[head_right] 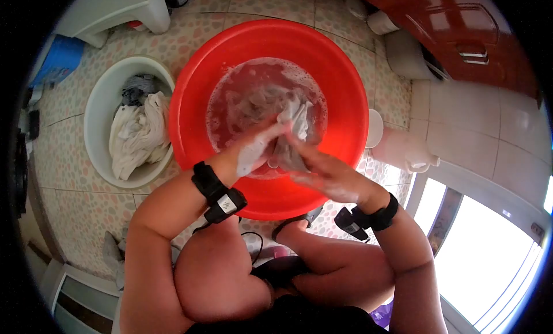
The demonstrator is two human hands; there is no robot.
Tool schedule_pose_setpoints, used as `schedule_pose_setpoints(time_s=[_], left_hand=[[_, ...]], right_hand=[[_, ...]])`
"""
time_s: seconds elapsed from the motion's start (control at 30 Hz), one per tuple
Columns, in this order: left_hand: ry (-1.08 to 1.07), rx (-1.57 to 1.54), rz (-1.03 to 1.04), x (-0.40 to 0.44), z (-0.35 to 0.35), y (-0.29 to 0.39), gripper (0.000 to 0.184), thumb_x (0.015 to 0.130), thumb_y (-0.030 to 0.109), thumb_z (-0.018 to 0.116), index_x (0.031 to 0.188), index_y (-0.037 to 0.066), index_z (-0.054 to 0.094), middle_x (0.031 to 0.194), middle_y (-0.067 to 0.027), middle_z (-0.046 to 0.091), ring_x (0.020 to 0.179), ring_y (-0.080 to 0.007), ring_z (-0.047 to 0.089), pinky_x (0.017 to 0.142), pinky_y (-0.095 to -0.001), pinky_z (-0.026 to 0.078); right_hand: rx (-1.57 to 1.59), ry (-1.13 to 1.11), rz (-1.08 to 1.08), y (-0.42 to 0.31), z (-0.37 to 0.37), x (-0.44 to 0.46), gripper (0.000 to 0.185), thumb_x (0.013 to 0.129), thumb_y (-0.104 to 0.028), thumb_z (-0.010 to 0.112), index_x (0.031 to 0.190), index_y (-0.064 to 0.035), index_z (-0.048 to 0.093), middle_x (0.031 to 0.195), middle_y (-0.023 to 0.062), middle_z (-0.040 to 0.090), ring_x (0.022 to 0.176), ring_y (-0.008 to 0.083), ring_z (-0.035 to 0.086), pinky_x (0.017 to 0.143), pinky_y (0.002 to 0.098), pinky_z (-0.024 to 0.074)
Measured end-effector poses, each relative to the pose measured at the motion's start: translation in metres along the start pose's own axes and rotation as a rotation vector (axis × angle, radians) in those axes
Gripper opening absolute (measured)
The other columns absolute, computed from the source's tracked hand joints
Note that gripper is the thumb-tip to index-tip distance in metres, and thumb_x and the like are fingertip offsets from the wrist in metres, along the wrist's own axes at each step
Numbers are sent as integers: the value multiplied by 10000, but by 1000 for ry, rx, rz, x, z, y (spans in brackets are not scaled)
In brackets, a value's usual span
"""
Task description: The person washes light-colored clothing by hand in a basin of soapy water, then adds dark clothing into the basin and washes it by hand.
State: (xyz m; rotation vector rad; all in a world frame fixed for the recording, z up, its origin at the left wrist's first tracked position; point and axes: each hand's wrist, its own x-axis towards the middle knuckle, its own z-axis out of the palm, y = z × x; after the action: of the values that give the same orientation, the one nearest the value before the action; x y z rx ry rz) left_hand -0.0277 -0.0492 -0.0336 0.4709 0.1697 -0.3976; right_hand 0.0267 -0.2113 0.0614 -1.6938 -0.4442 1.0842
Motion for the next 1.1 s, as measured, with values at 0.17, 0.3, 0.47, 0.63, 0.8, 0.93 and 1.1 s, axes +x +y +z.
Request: schedule_pose_setpoints(time_s=[0.17, 0.3, 0.47, 0.63, 0.8, 0.93, 1.1], left_hand=[[69, 86, 48, 5, -12, -8, 499, 828, 130, 551, 1278, 36, 357, 1116, -60, 524, 1015, -139, 497, 883, -281, 393], [3, 210, 0, -2, -8, 11, 427, 801, 51, 525, 1216, 23, 429, 1054, -56, 557, 948, -134, 532, 846, -255, 411], [-114, 841, -172, 4, 6, 54, 347, 783, 87, 557, 1113, 3, 491, 974, -57, 576, 882, -130, 552, 782, -272, 439], [189, 1415, 190, 0, 6, 51, 372, 734, 144, 641, 1049, -6, 514, 990, -86, 577, 902, -154, 549, 782, -288, 439], [388, 1597, 531, 9, -33, 22, 401, 770, 178, 611, 1101, -5, 479, 1067, -113, 563, 970, -213, 548, 819, -330, 431], [323, 313, 121, 18, -47, 14, 376, 839, 239, 512, 1121, -9, 475, 1082, -118, 561, 969, -224, 549, 823, -343, 426], [91, -319, 65, 20, -38, 25, 394, 871, 326, 488, 1110, 13, 481, 1026, -116, 574, 930, -198, 555, 778, -301, 440]], right_hand=[[-402, -172, 163, -3, -17, 12, 624, 821, -12, 518, 1361, -28, 206, 1323, 139, 367, 1226, 221, 364, 1017, 319, 269], [-836, 106, -53, -12, -23, 32, 683, 751, -8, 601, 1337, -32, 253, 1290, 149, 389, 1179, 219, 404, 989, 307, 306], [-562, -191, -79, 17, -35, 60, 710, 665, -158, 720, 1260, -19, 358, 1231, 166, 448, 967, 266, 553, 831, 339, 436], [-314, -115, 280, 16, -46, 70, 668, 702, -143, 696, 1261, -7, 357, 1147, 115, 516, 1015, 206, 523, 869, 305, 416], [-84, 160, 60, -8, -30, 60, 512, 744, -96, 650, 1191, 11, 425, 1083, 69, 538, 1001, 152, 513, 853, 272, 418], [-30, 387, -108, -1, -36, 65, 450, 743, -68, 644, 1150, -3, 463, 1069, 70, 547, 998, 150, 519, 851, 271, 422], [-419, 362, -347, 37, 14, 56, 227, 739, -81, 642, 950, -30, 574, 901, 135, 591, 814, 236, 595, 716, 320, 473]])
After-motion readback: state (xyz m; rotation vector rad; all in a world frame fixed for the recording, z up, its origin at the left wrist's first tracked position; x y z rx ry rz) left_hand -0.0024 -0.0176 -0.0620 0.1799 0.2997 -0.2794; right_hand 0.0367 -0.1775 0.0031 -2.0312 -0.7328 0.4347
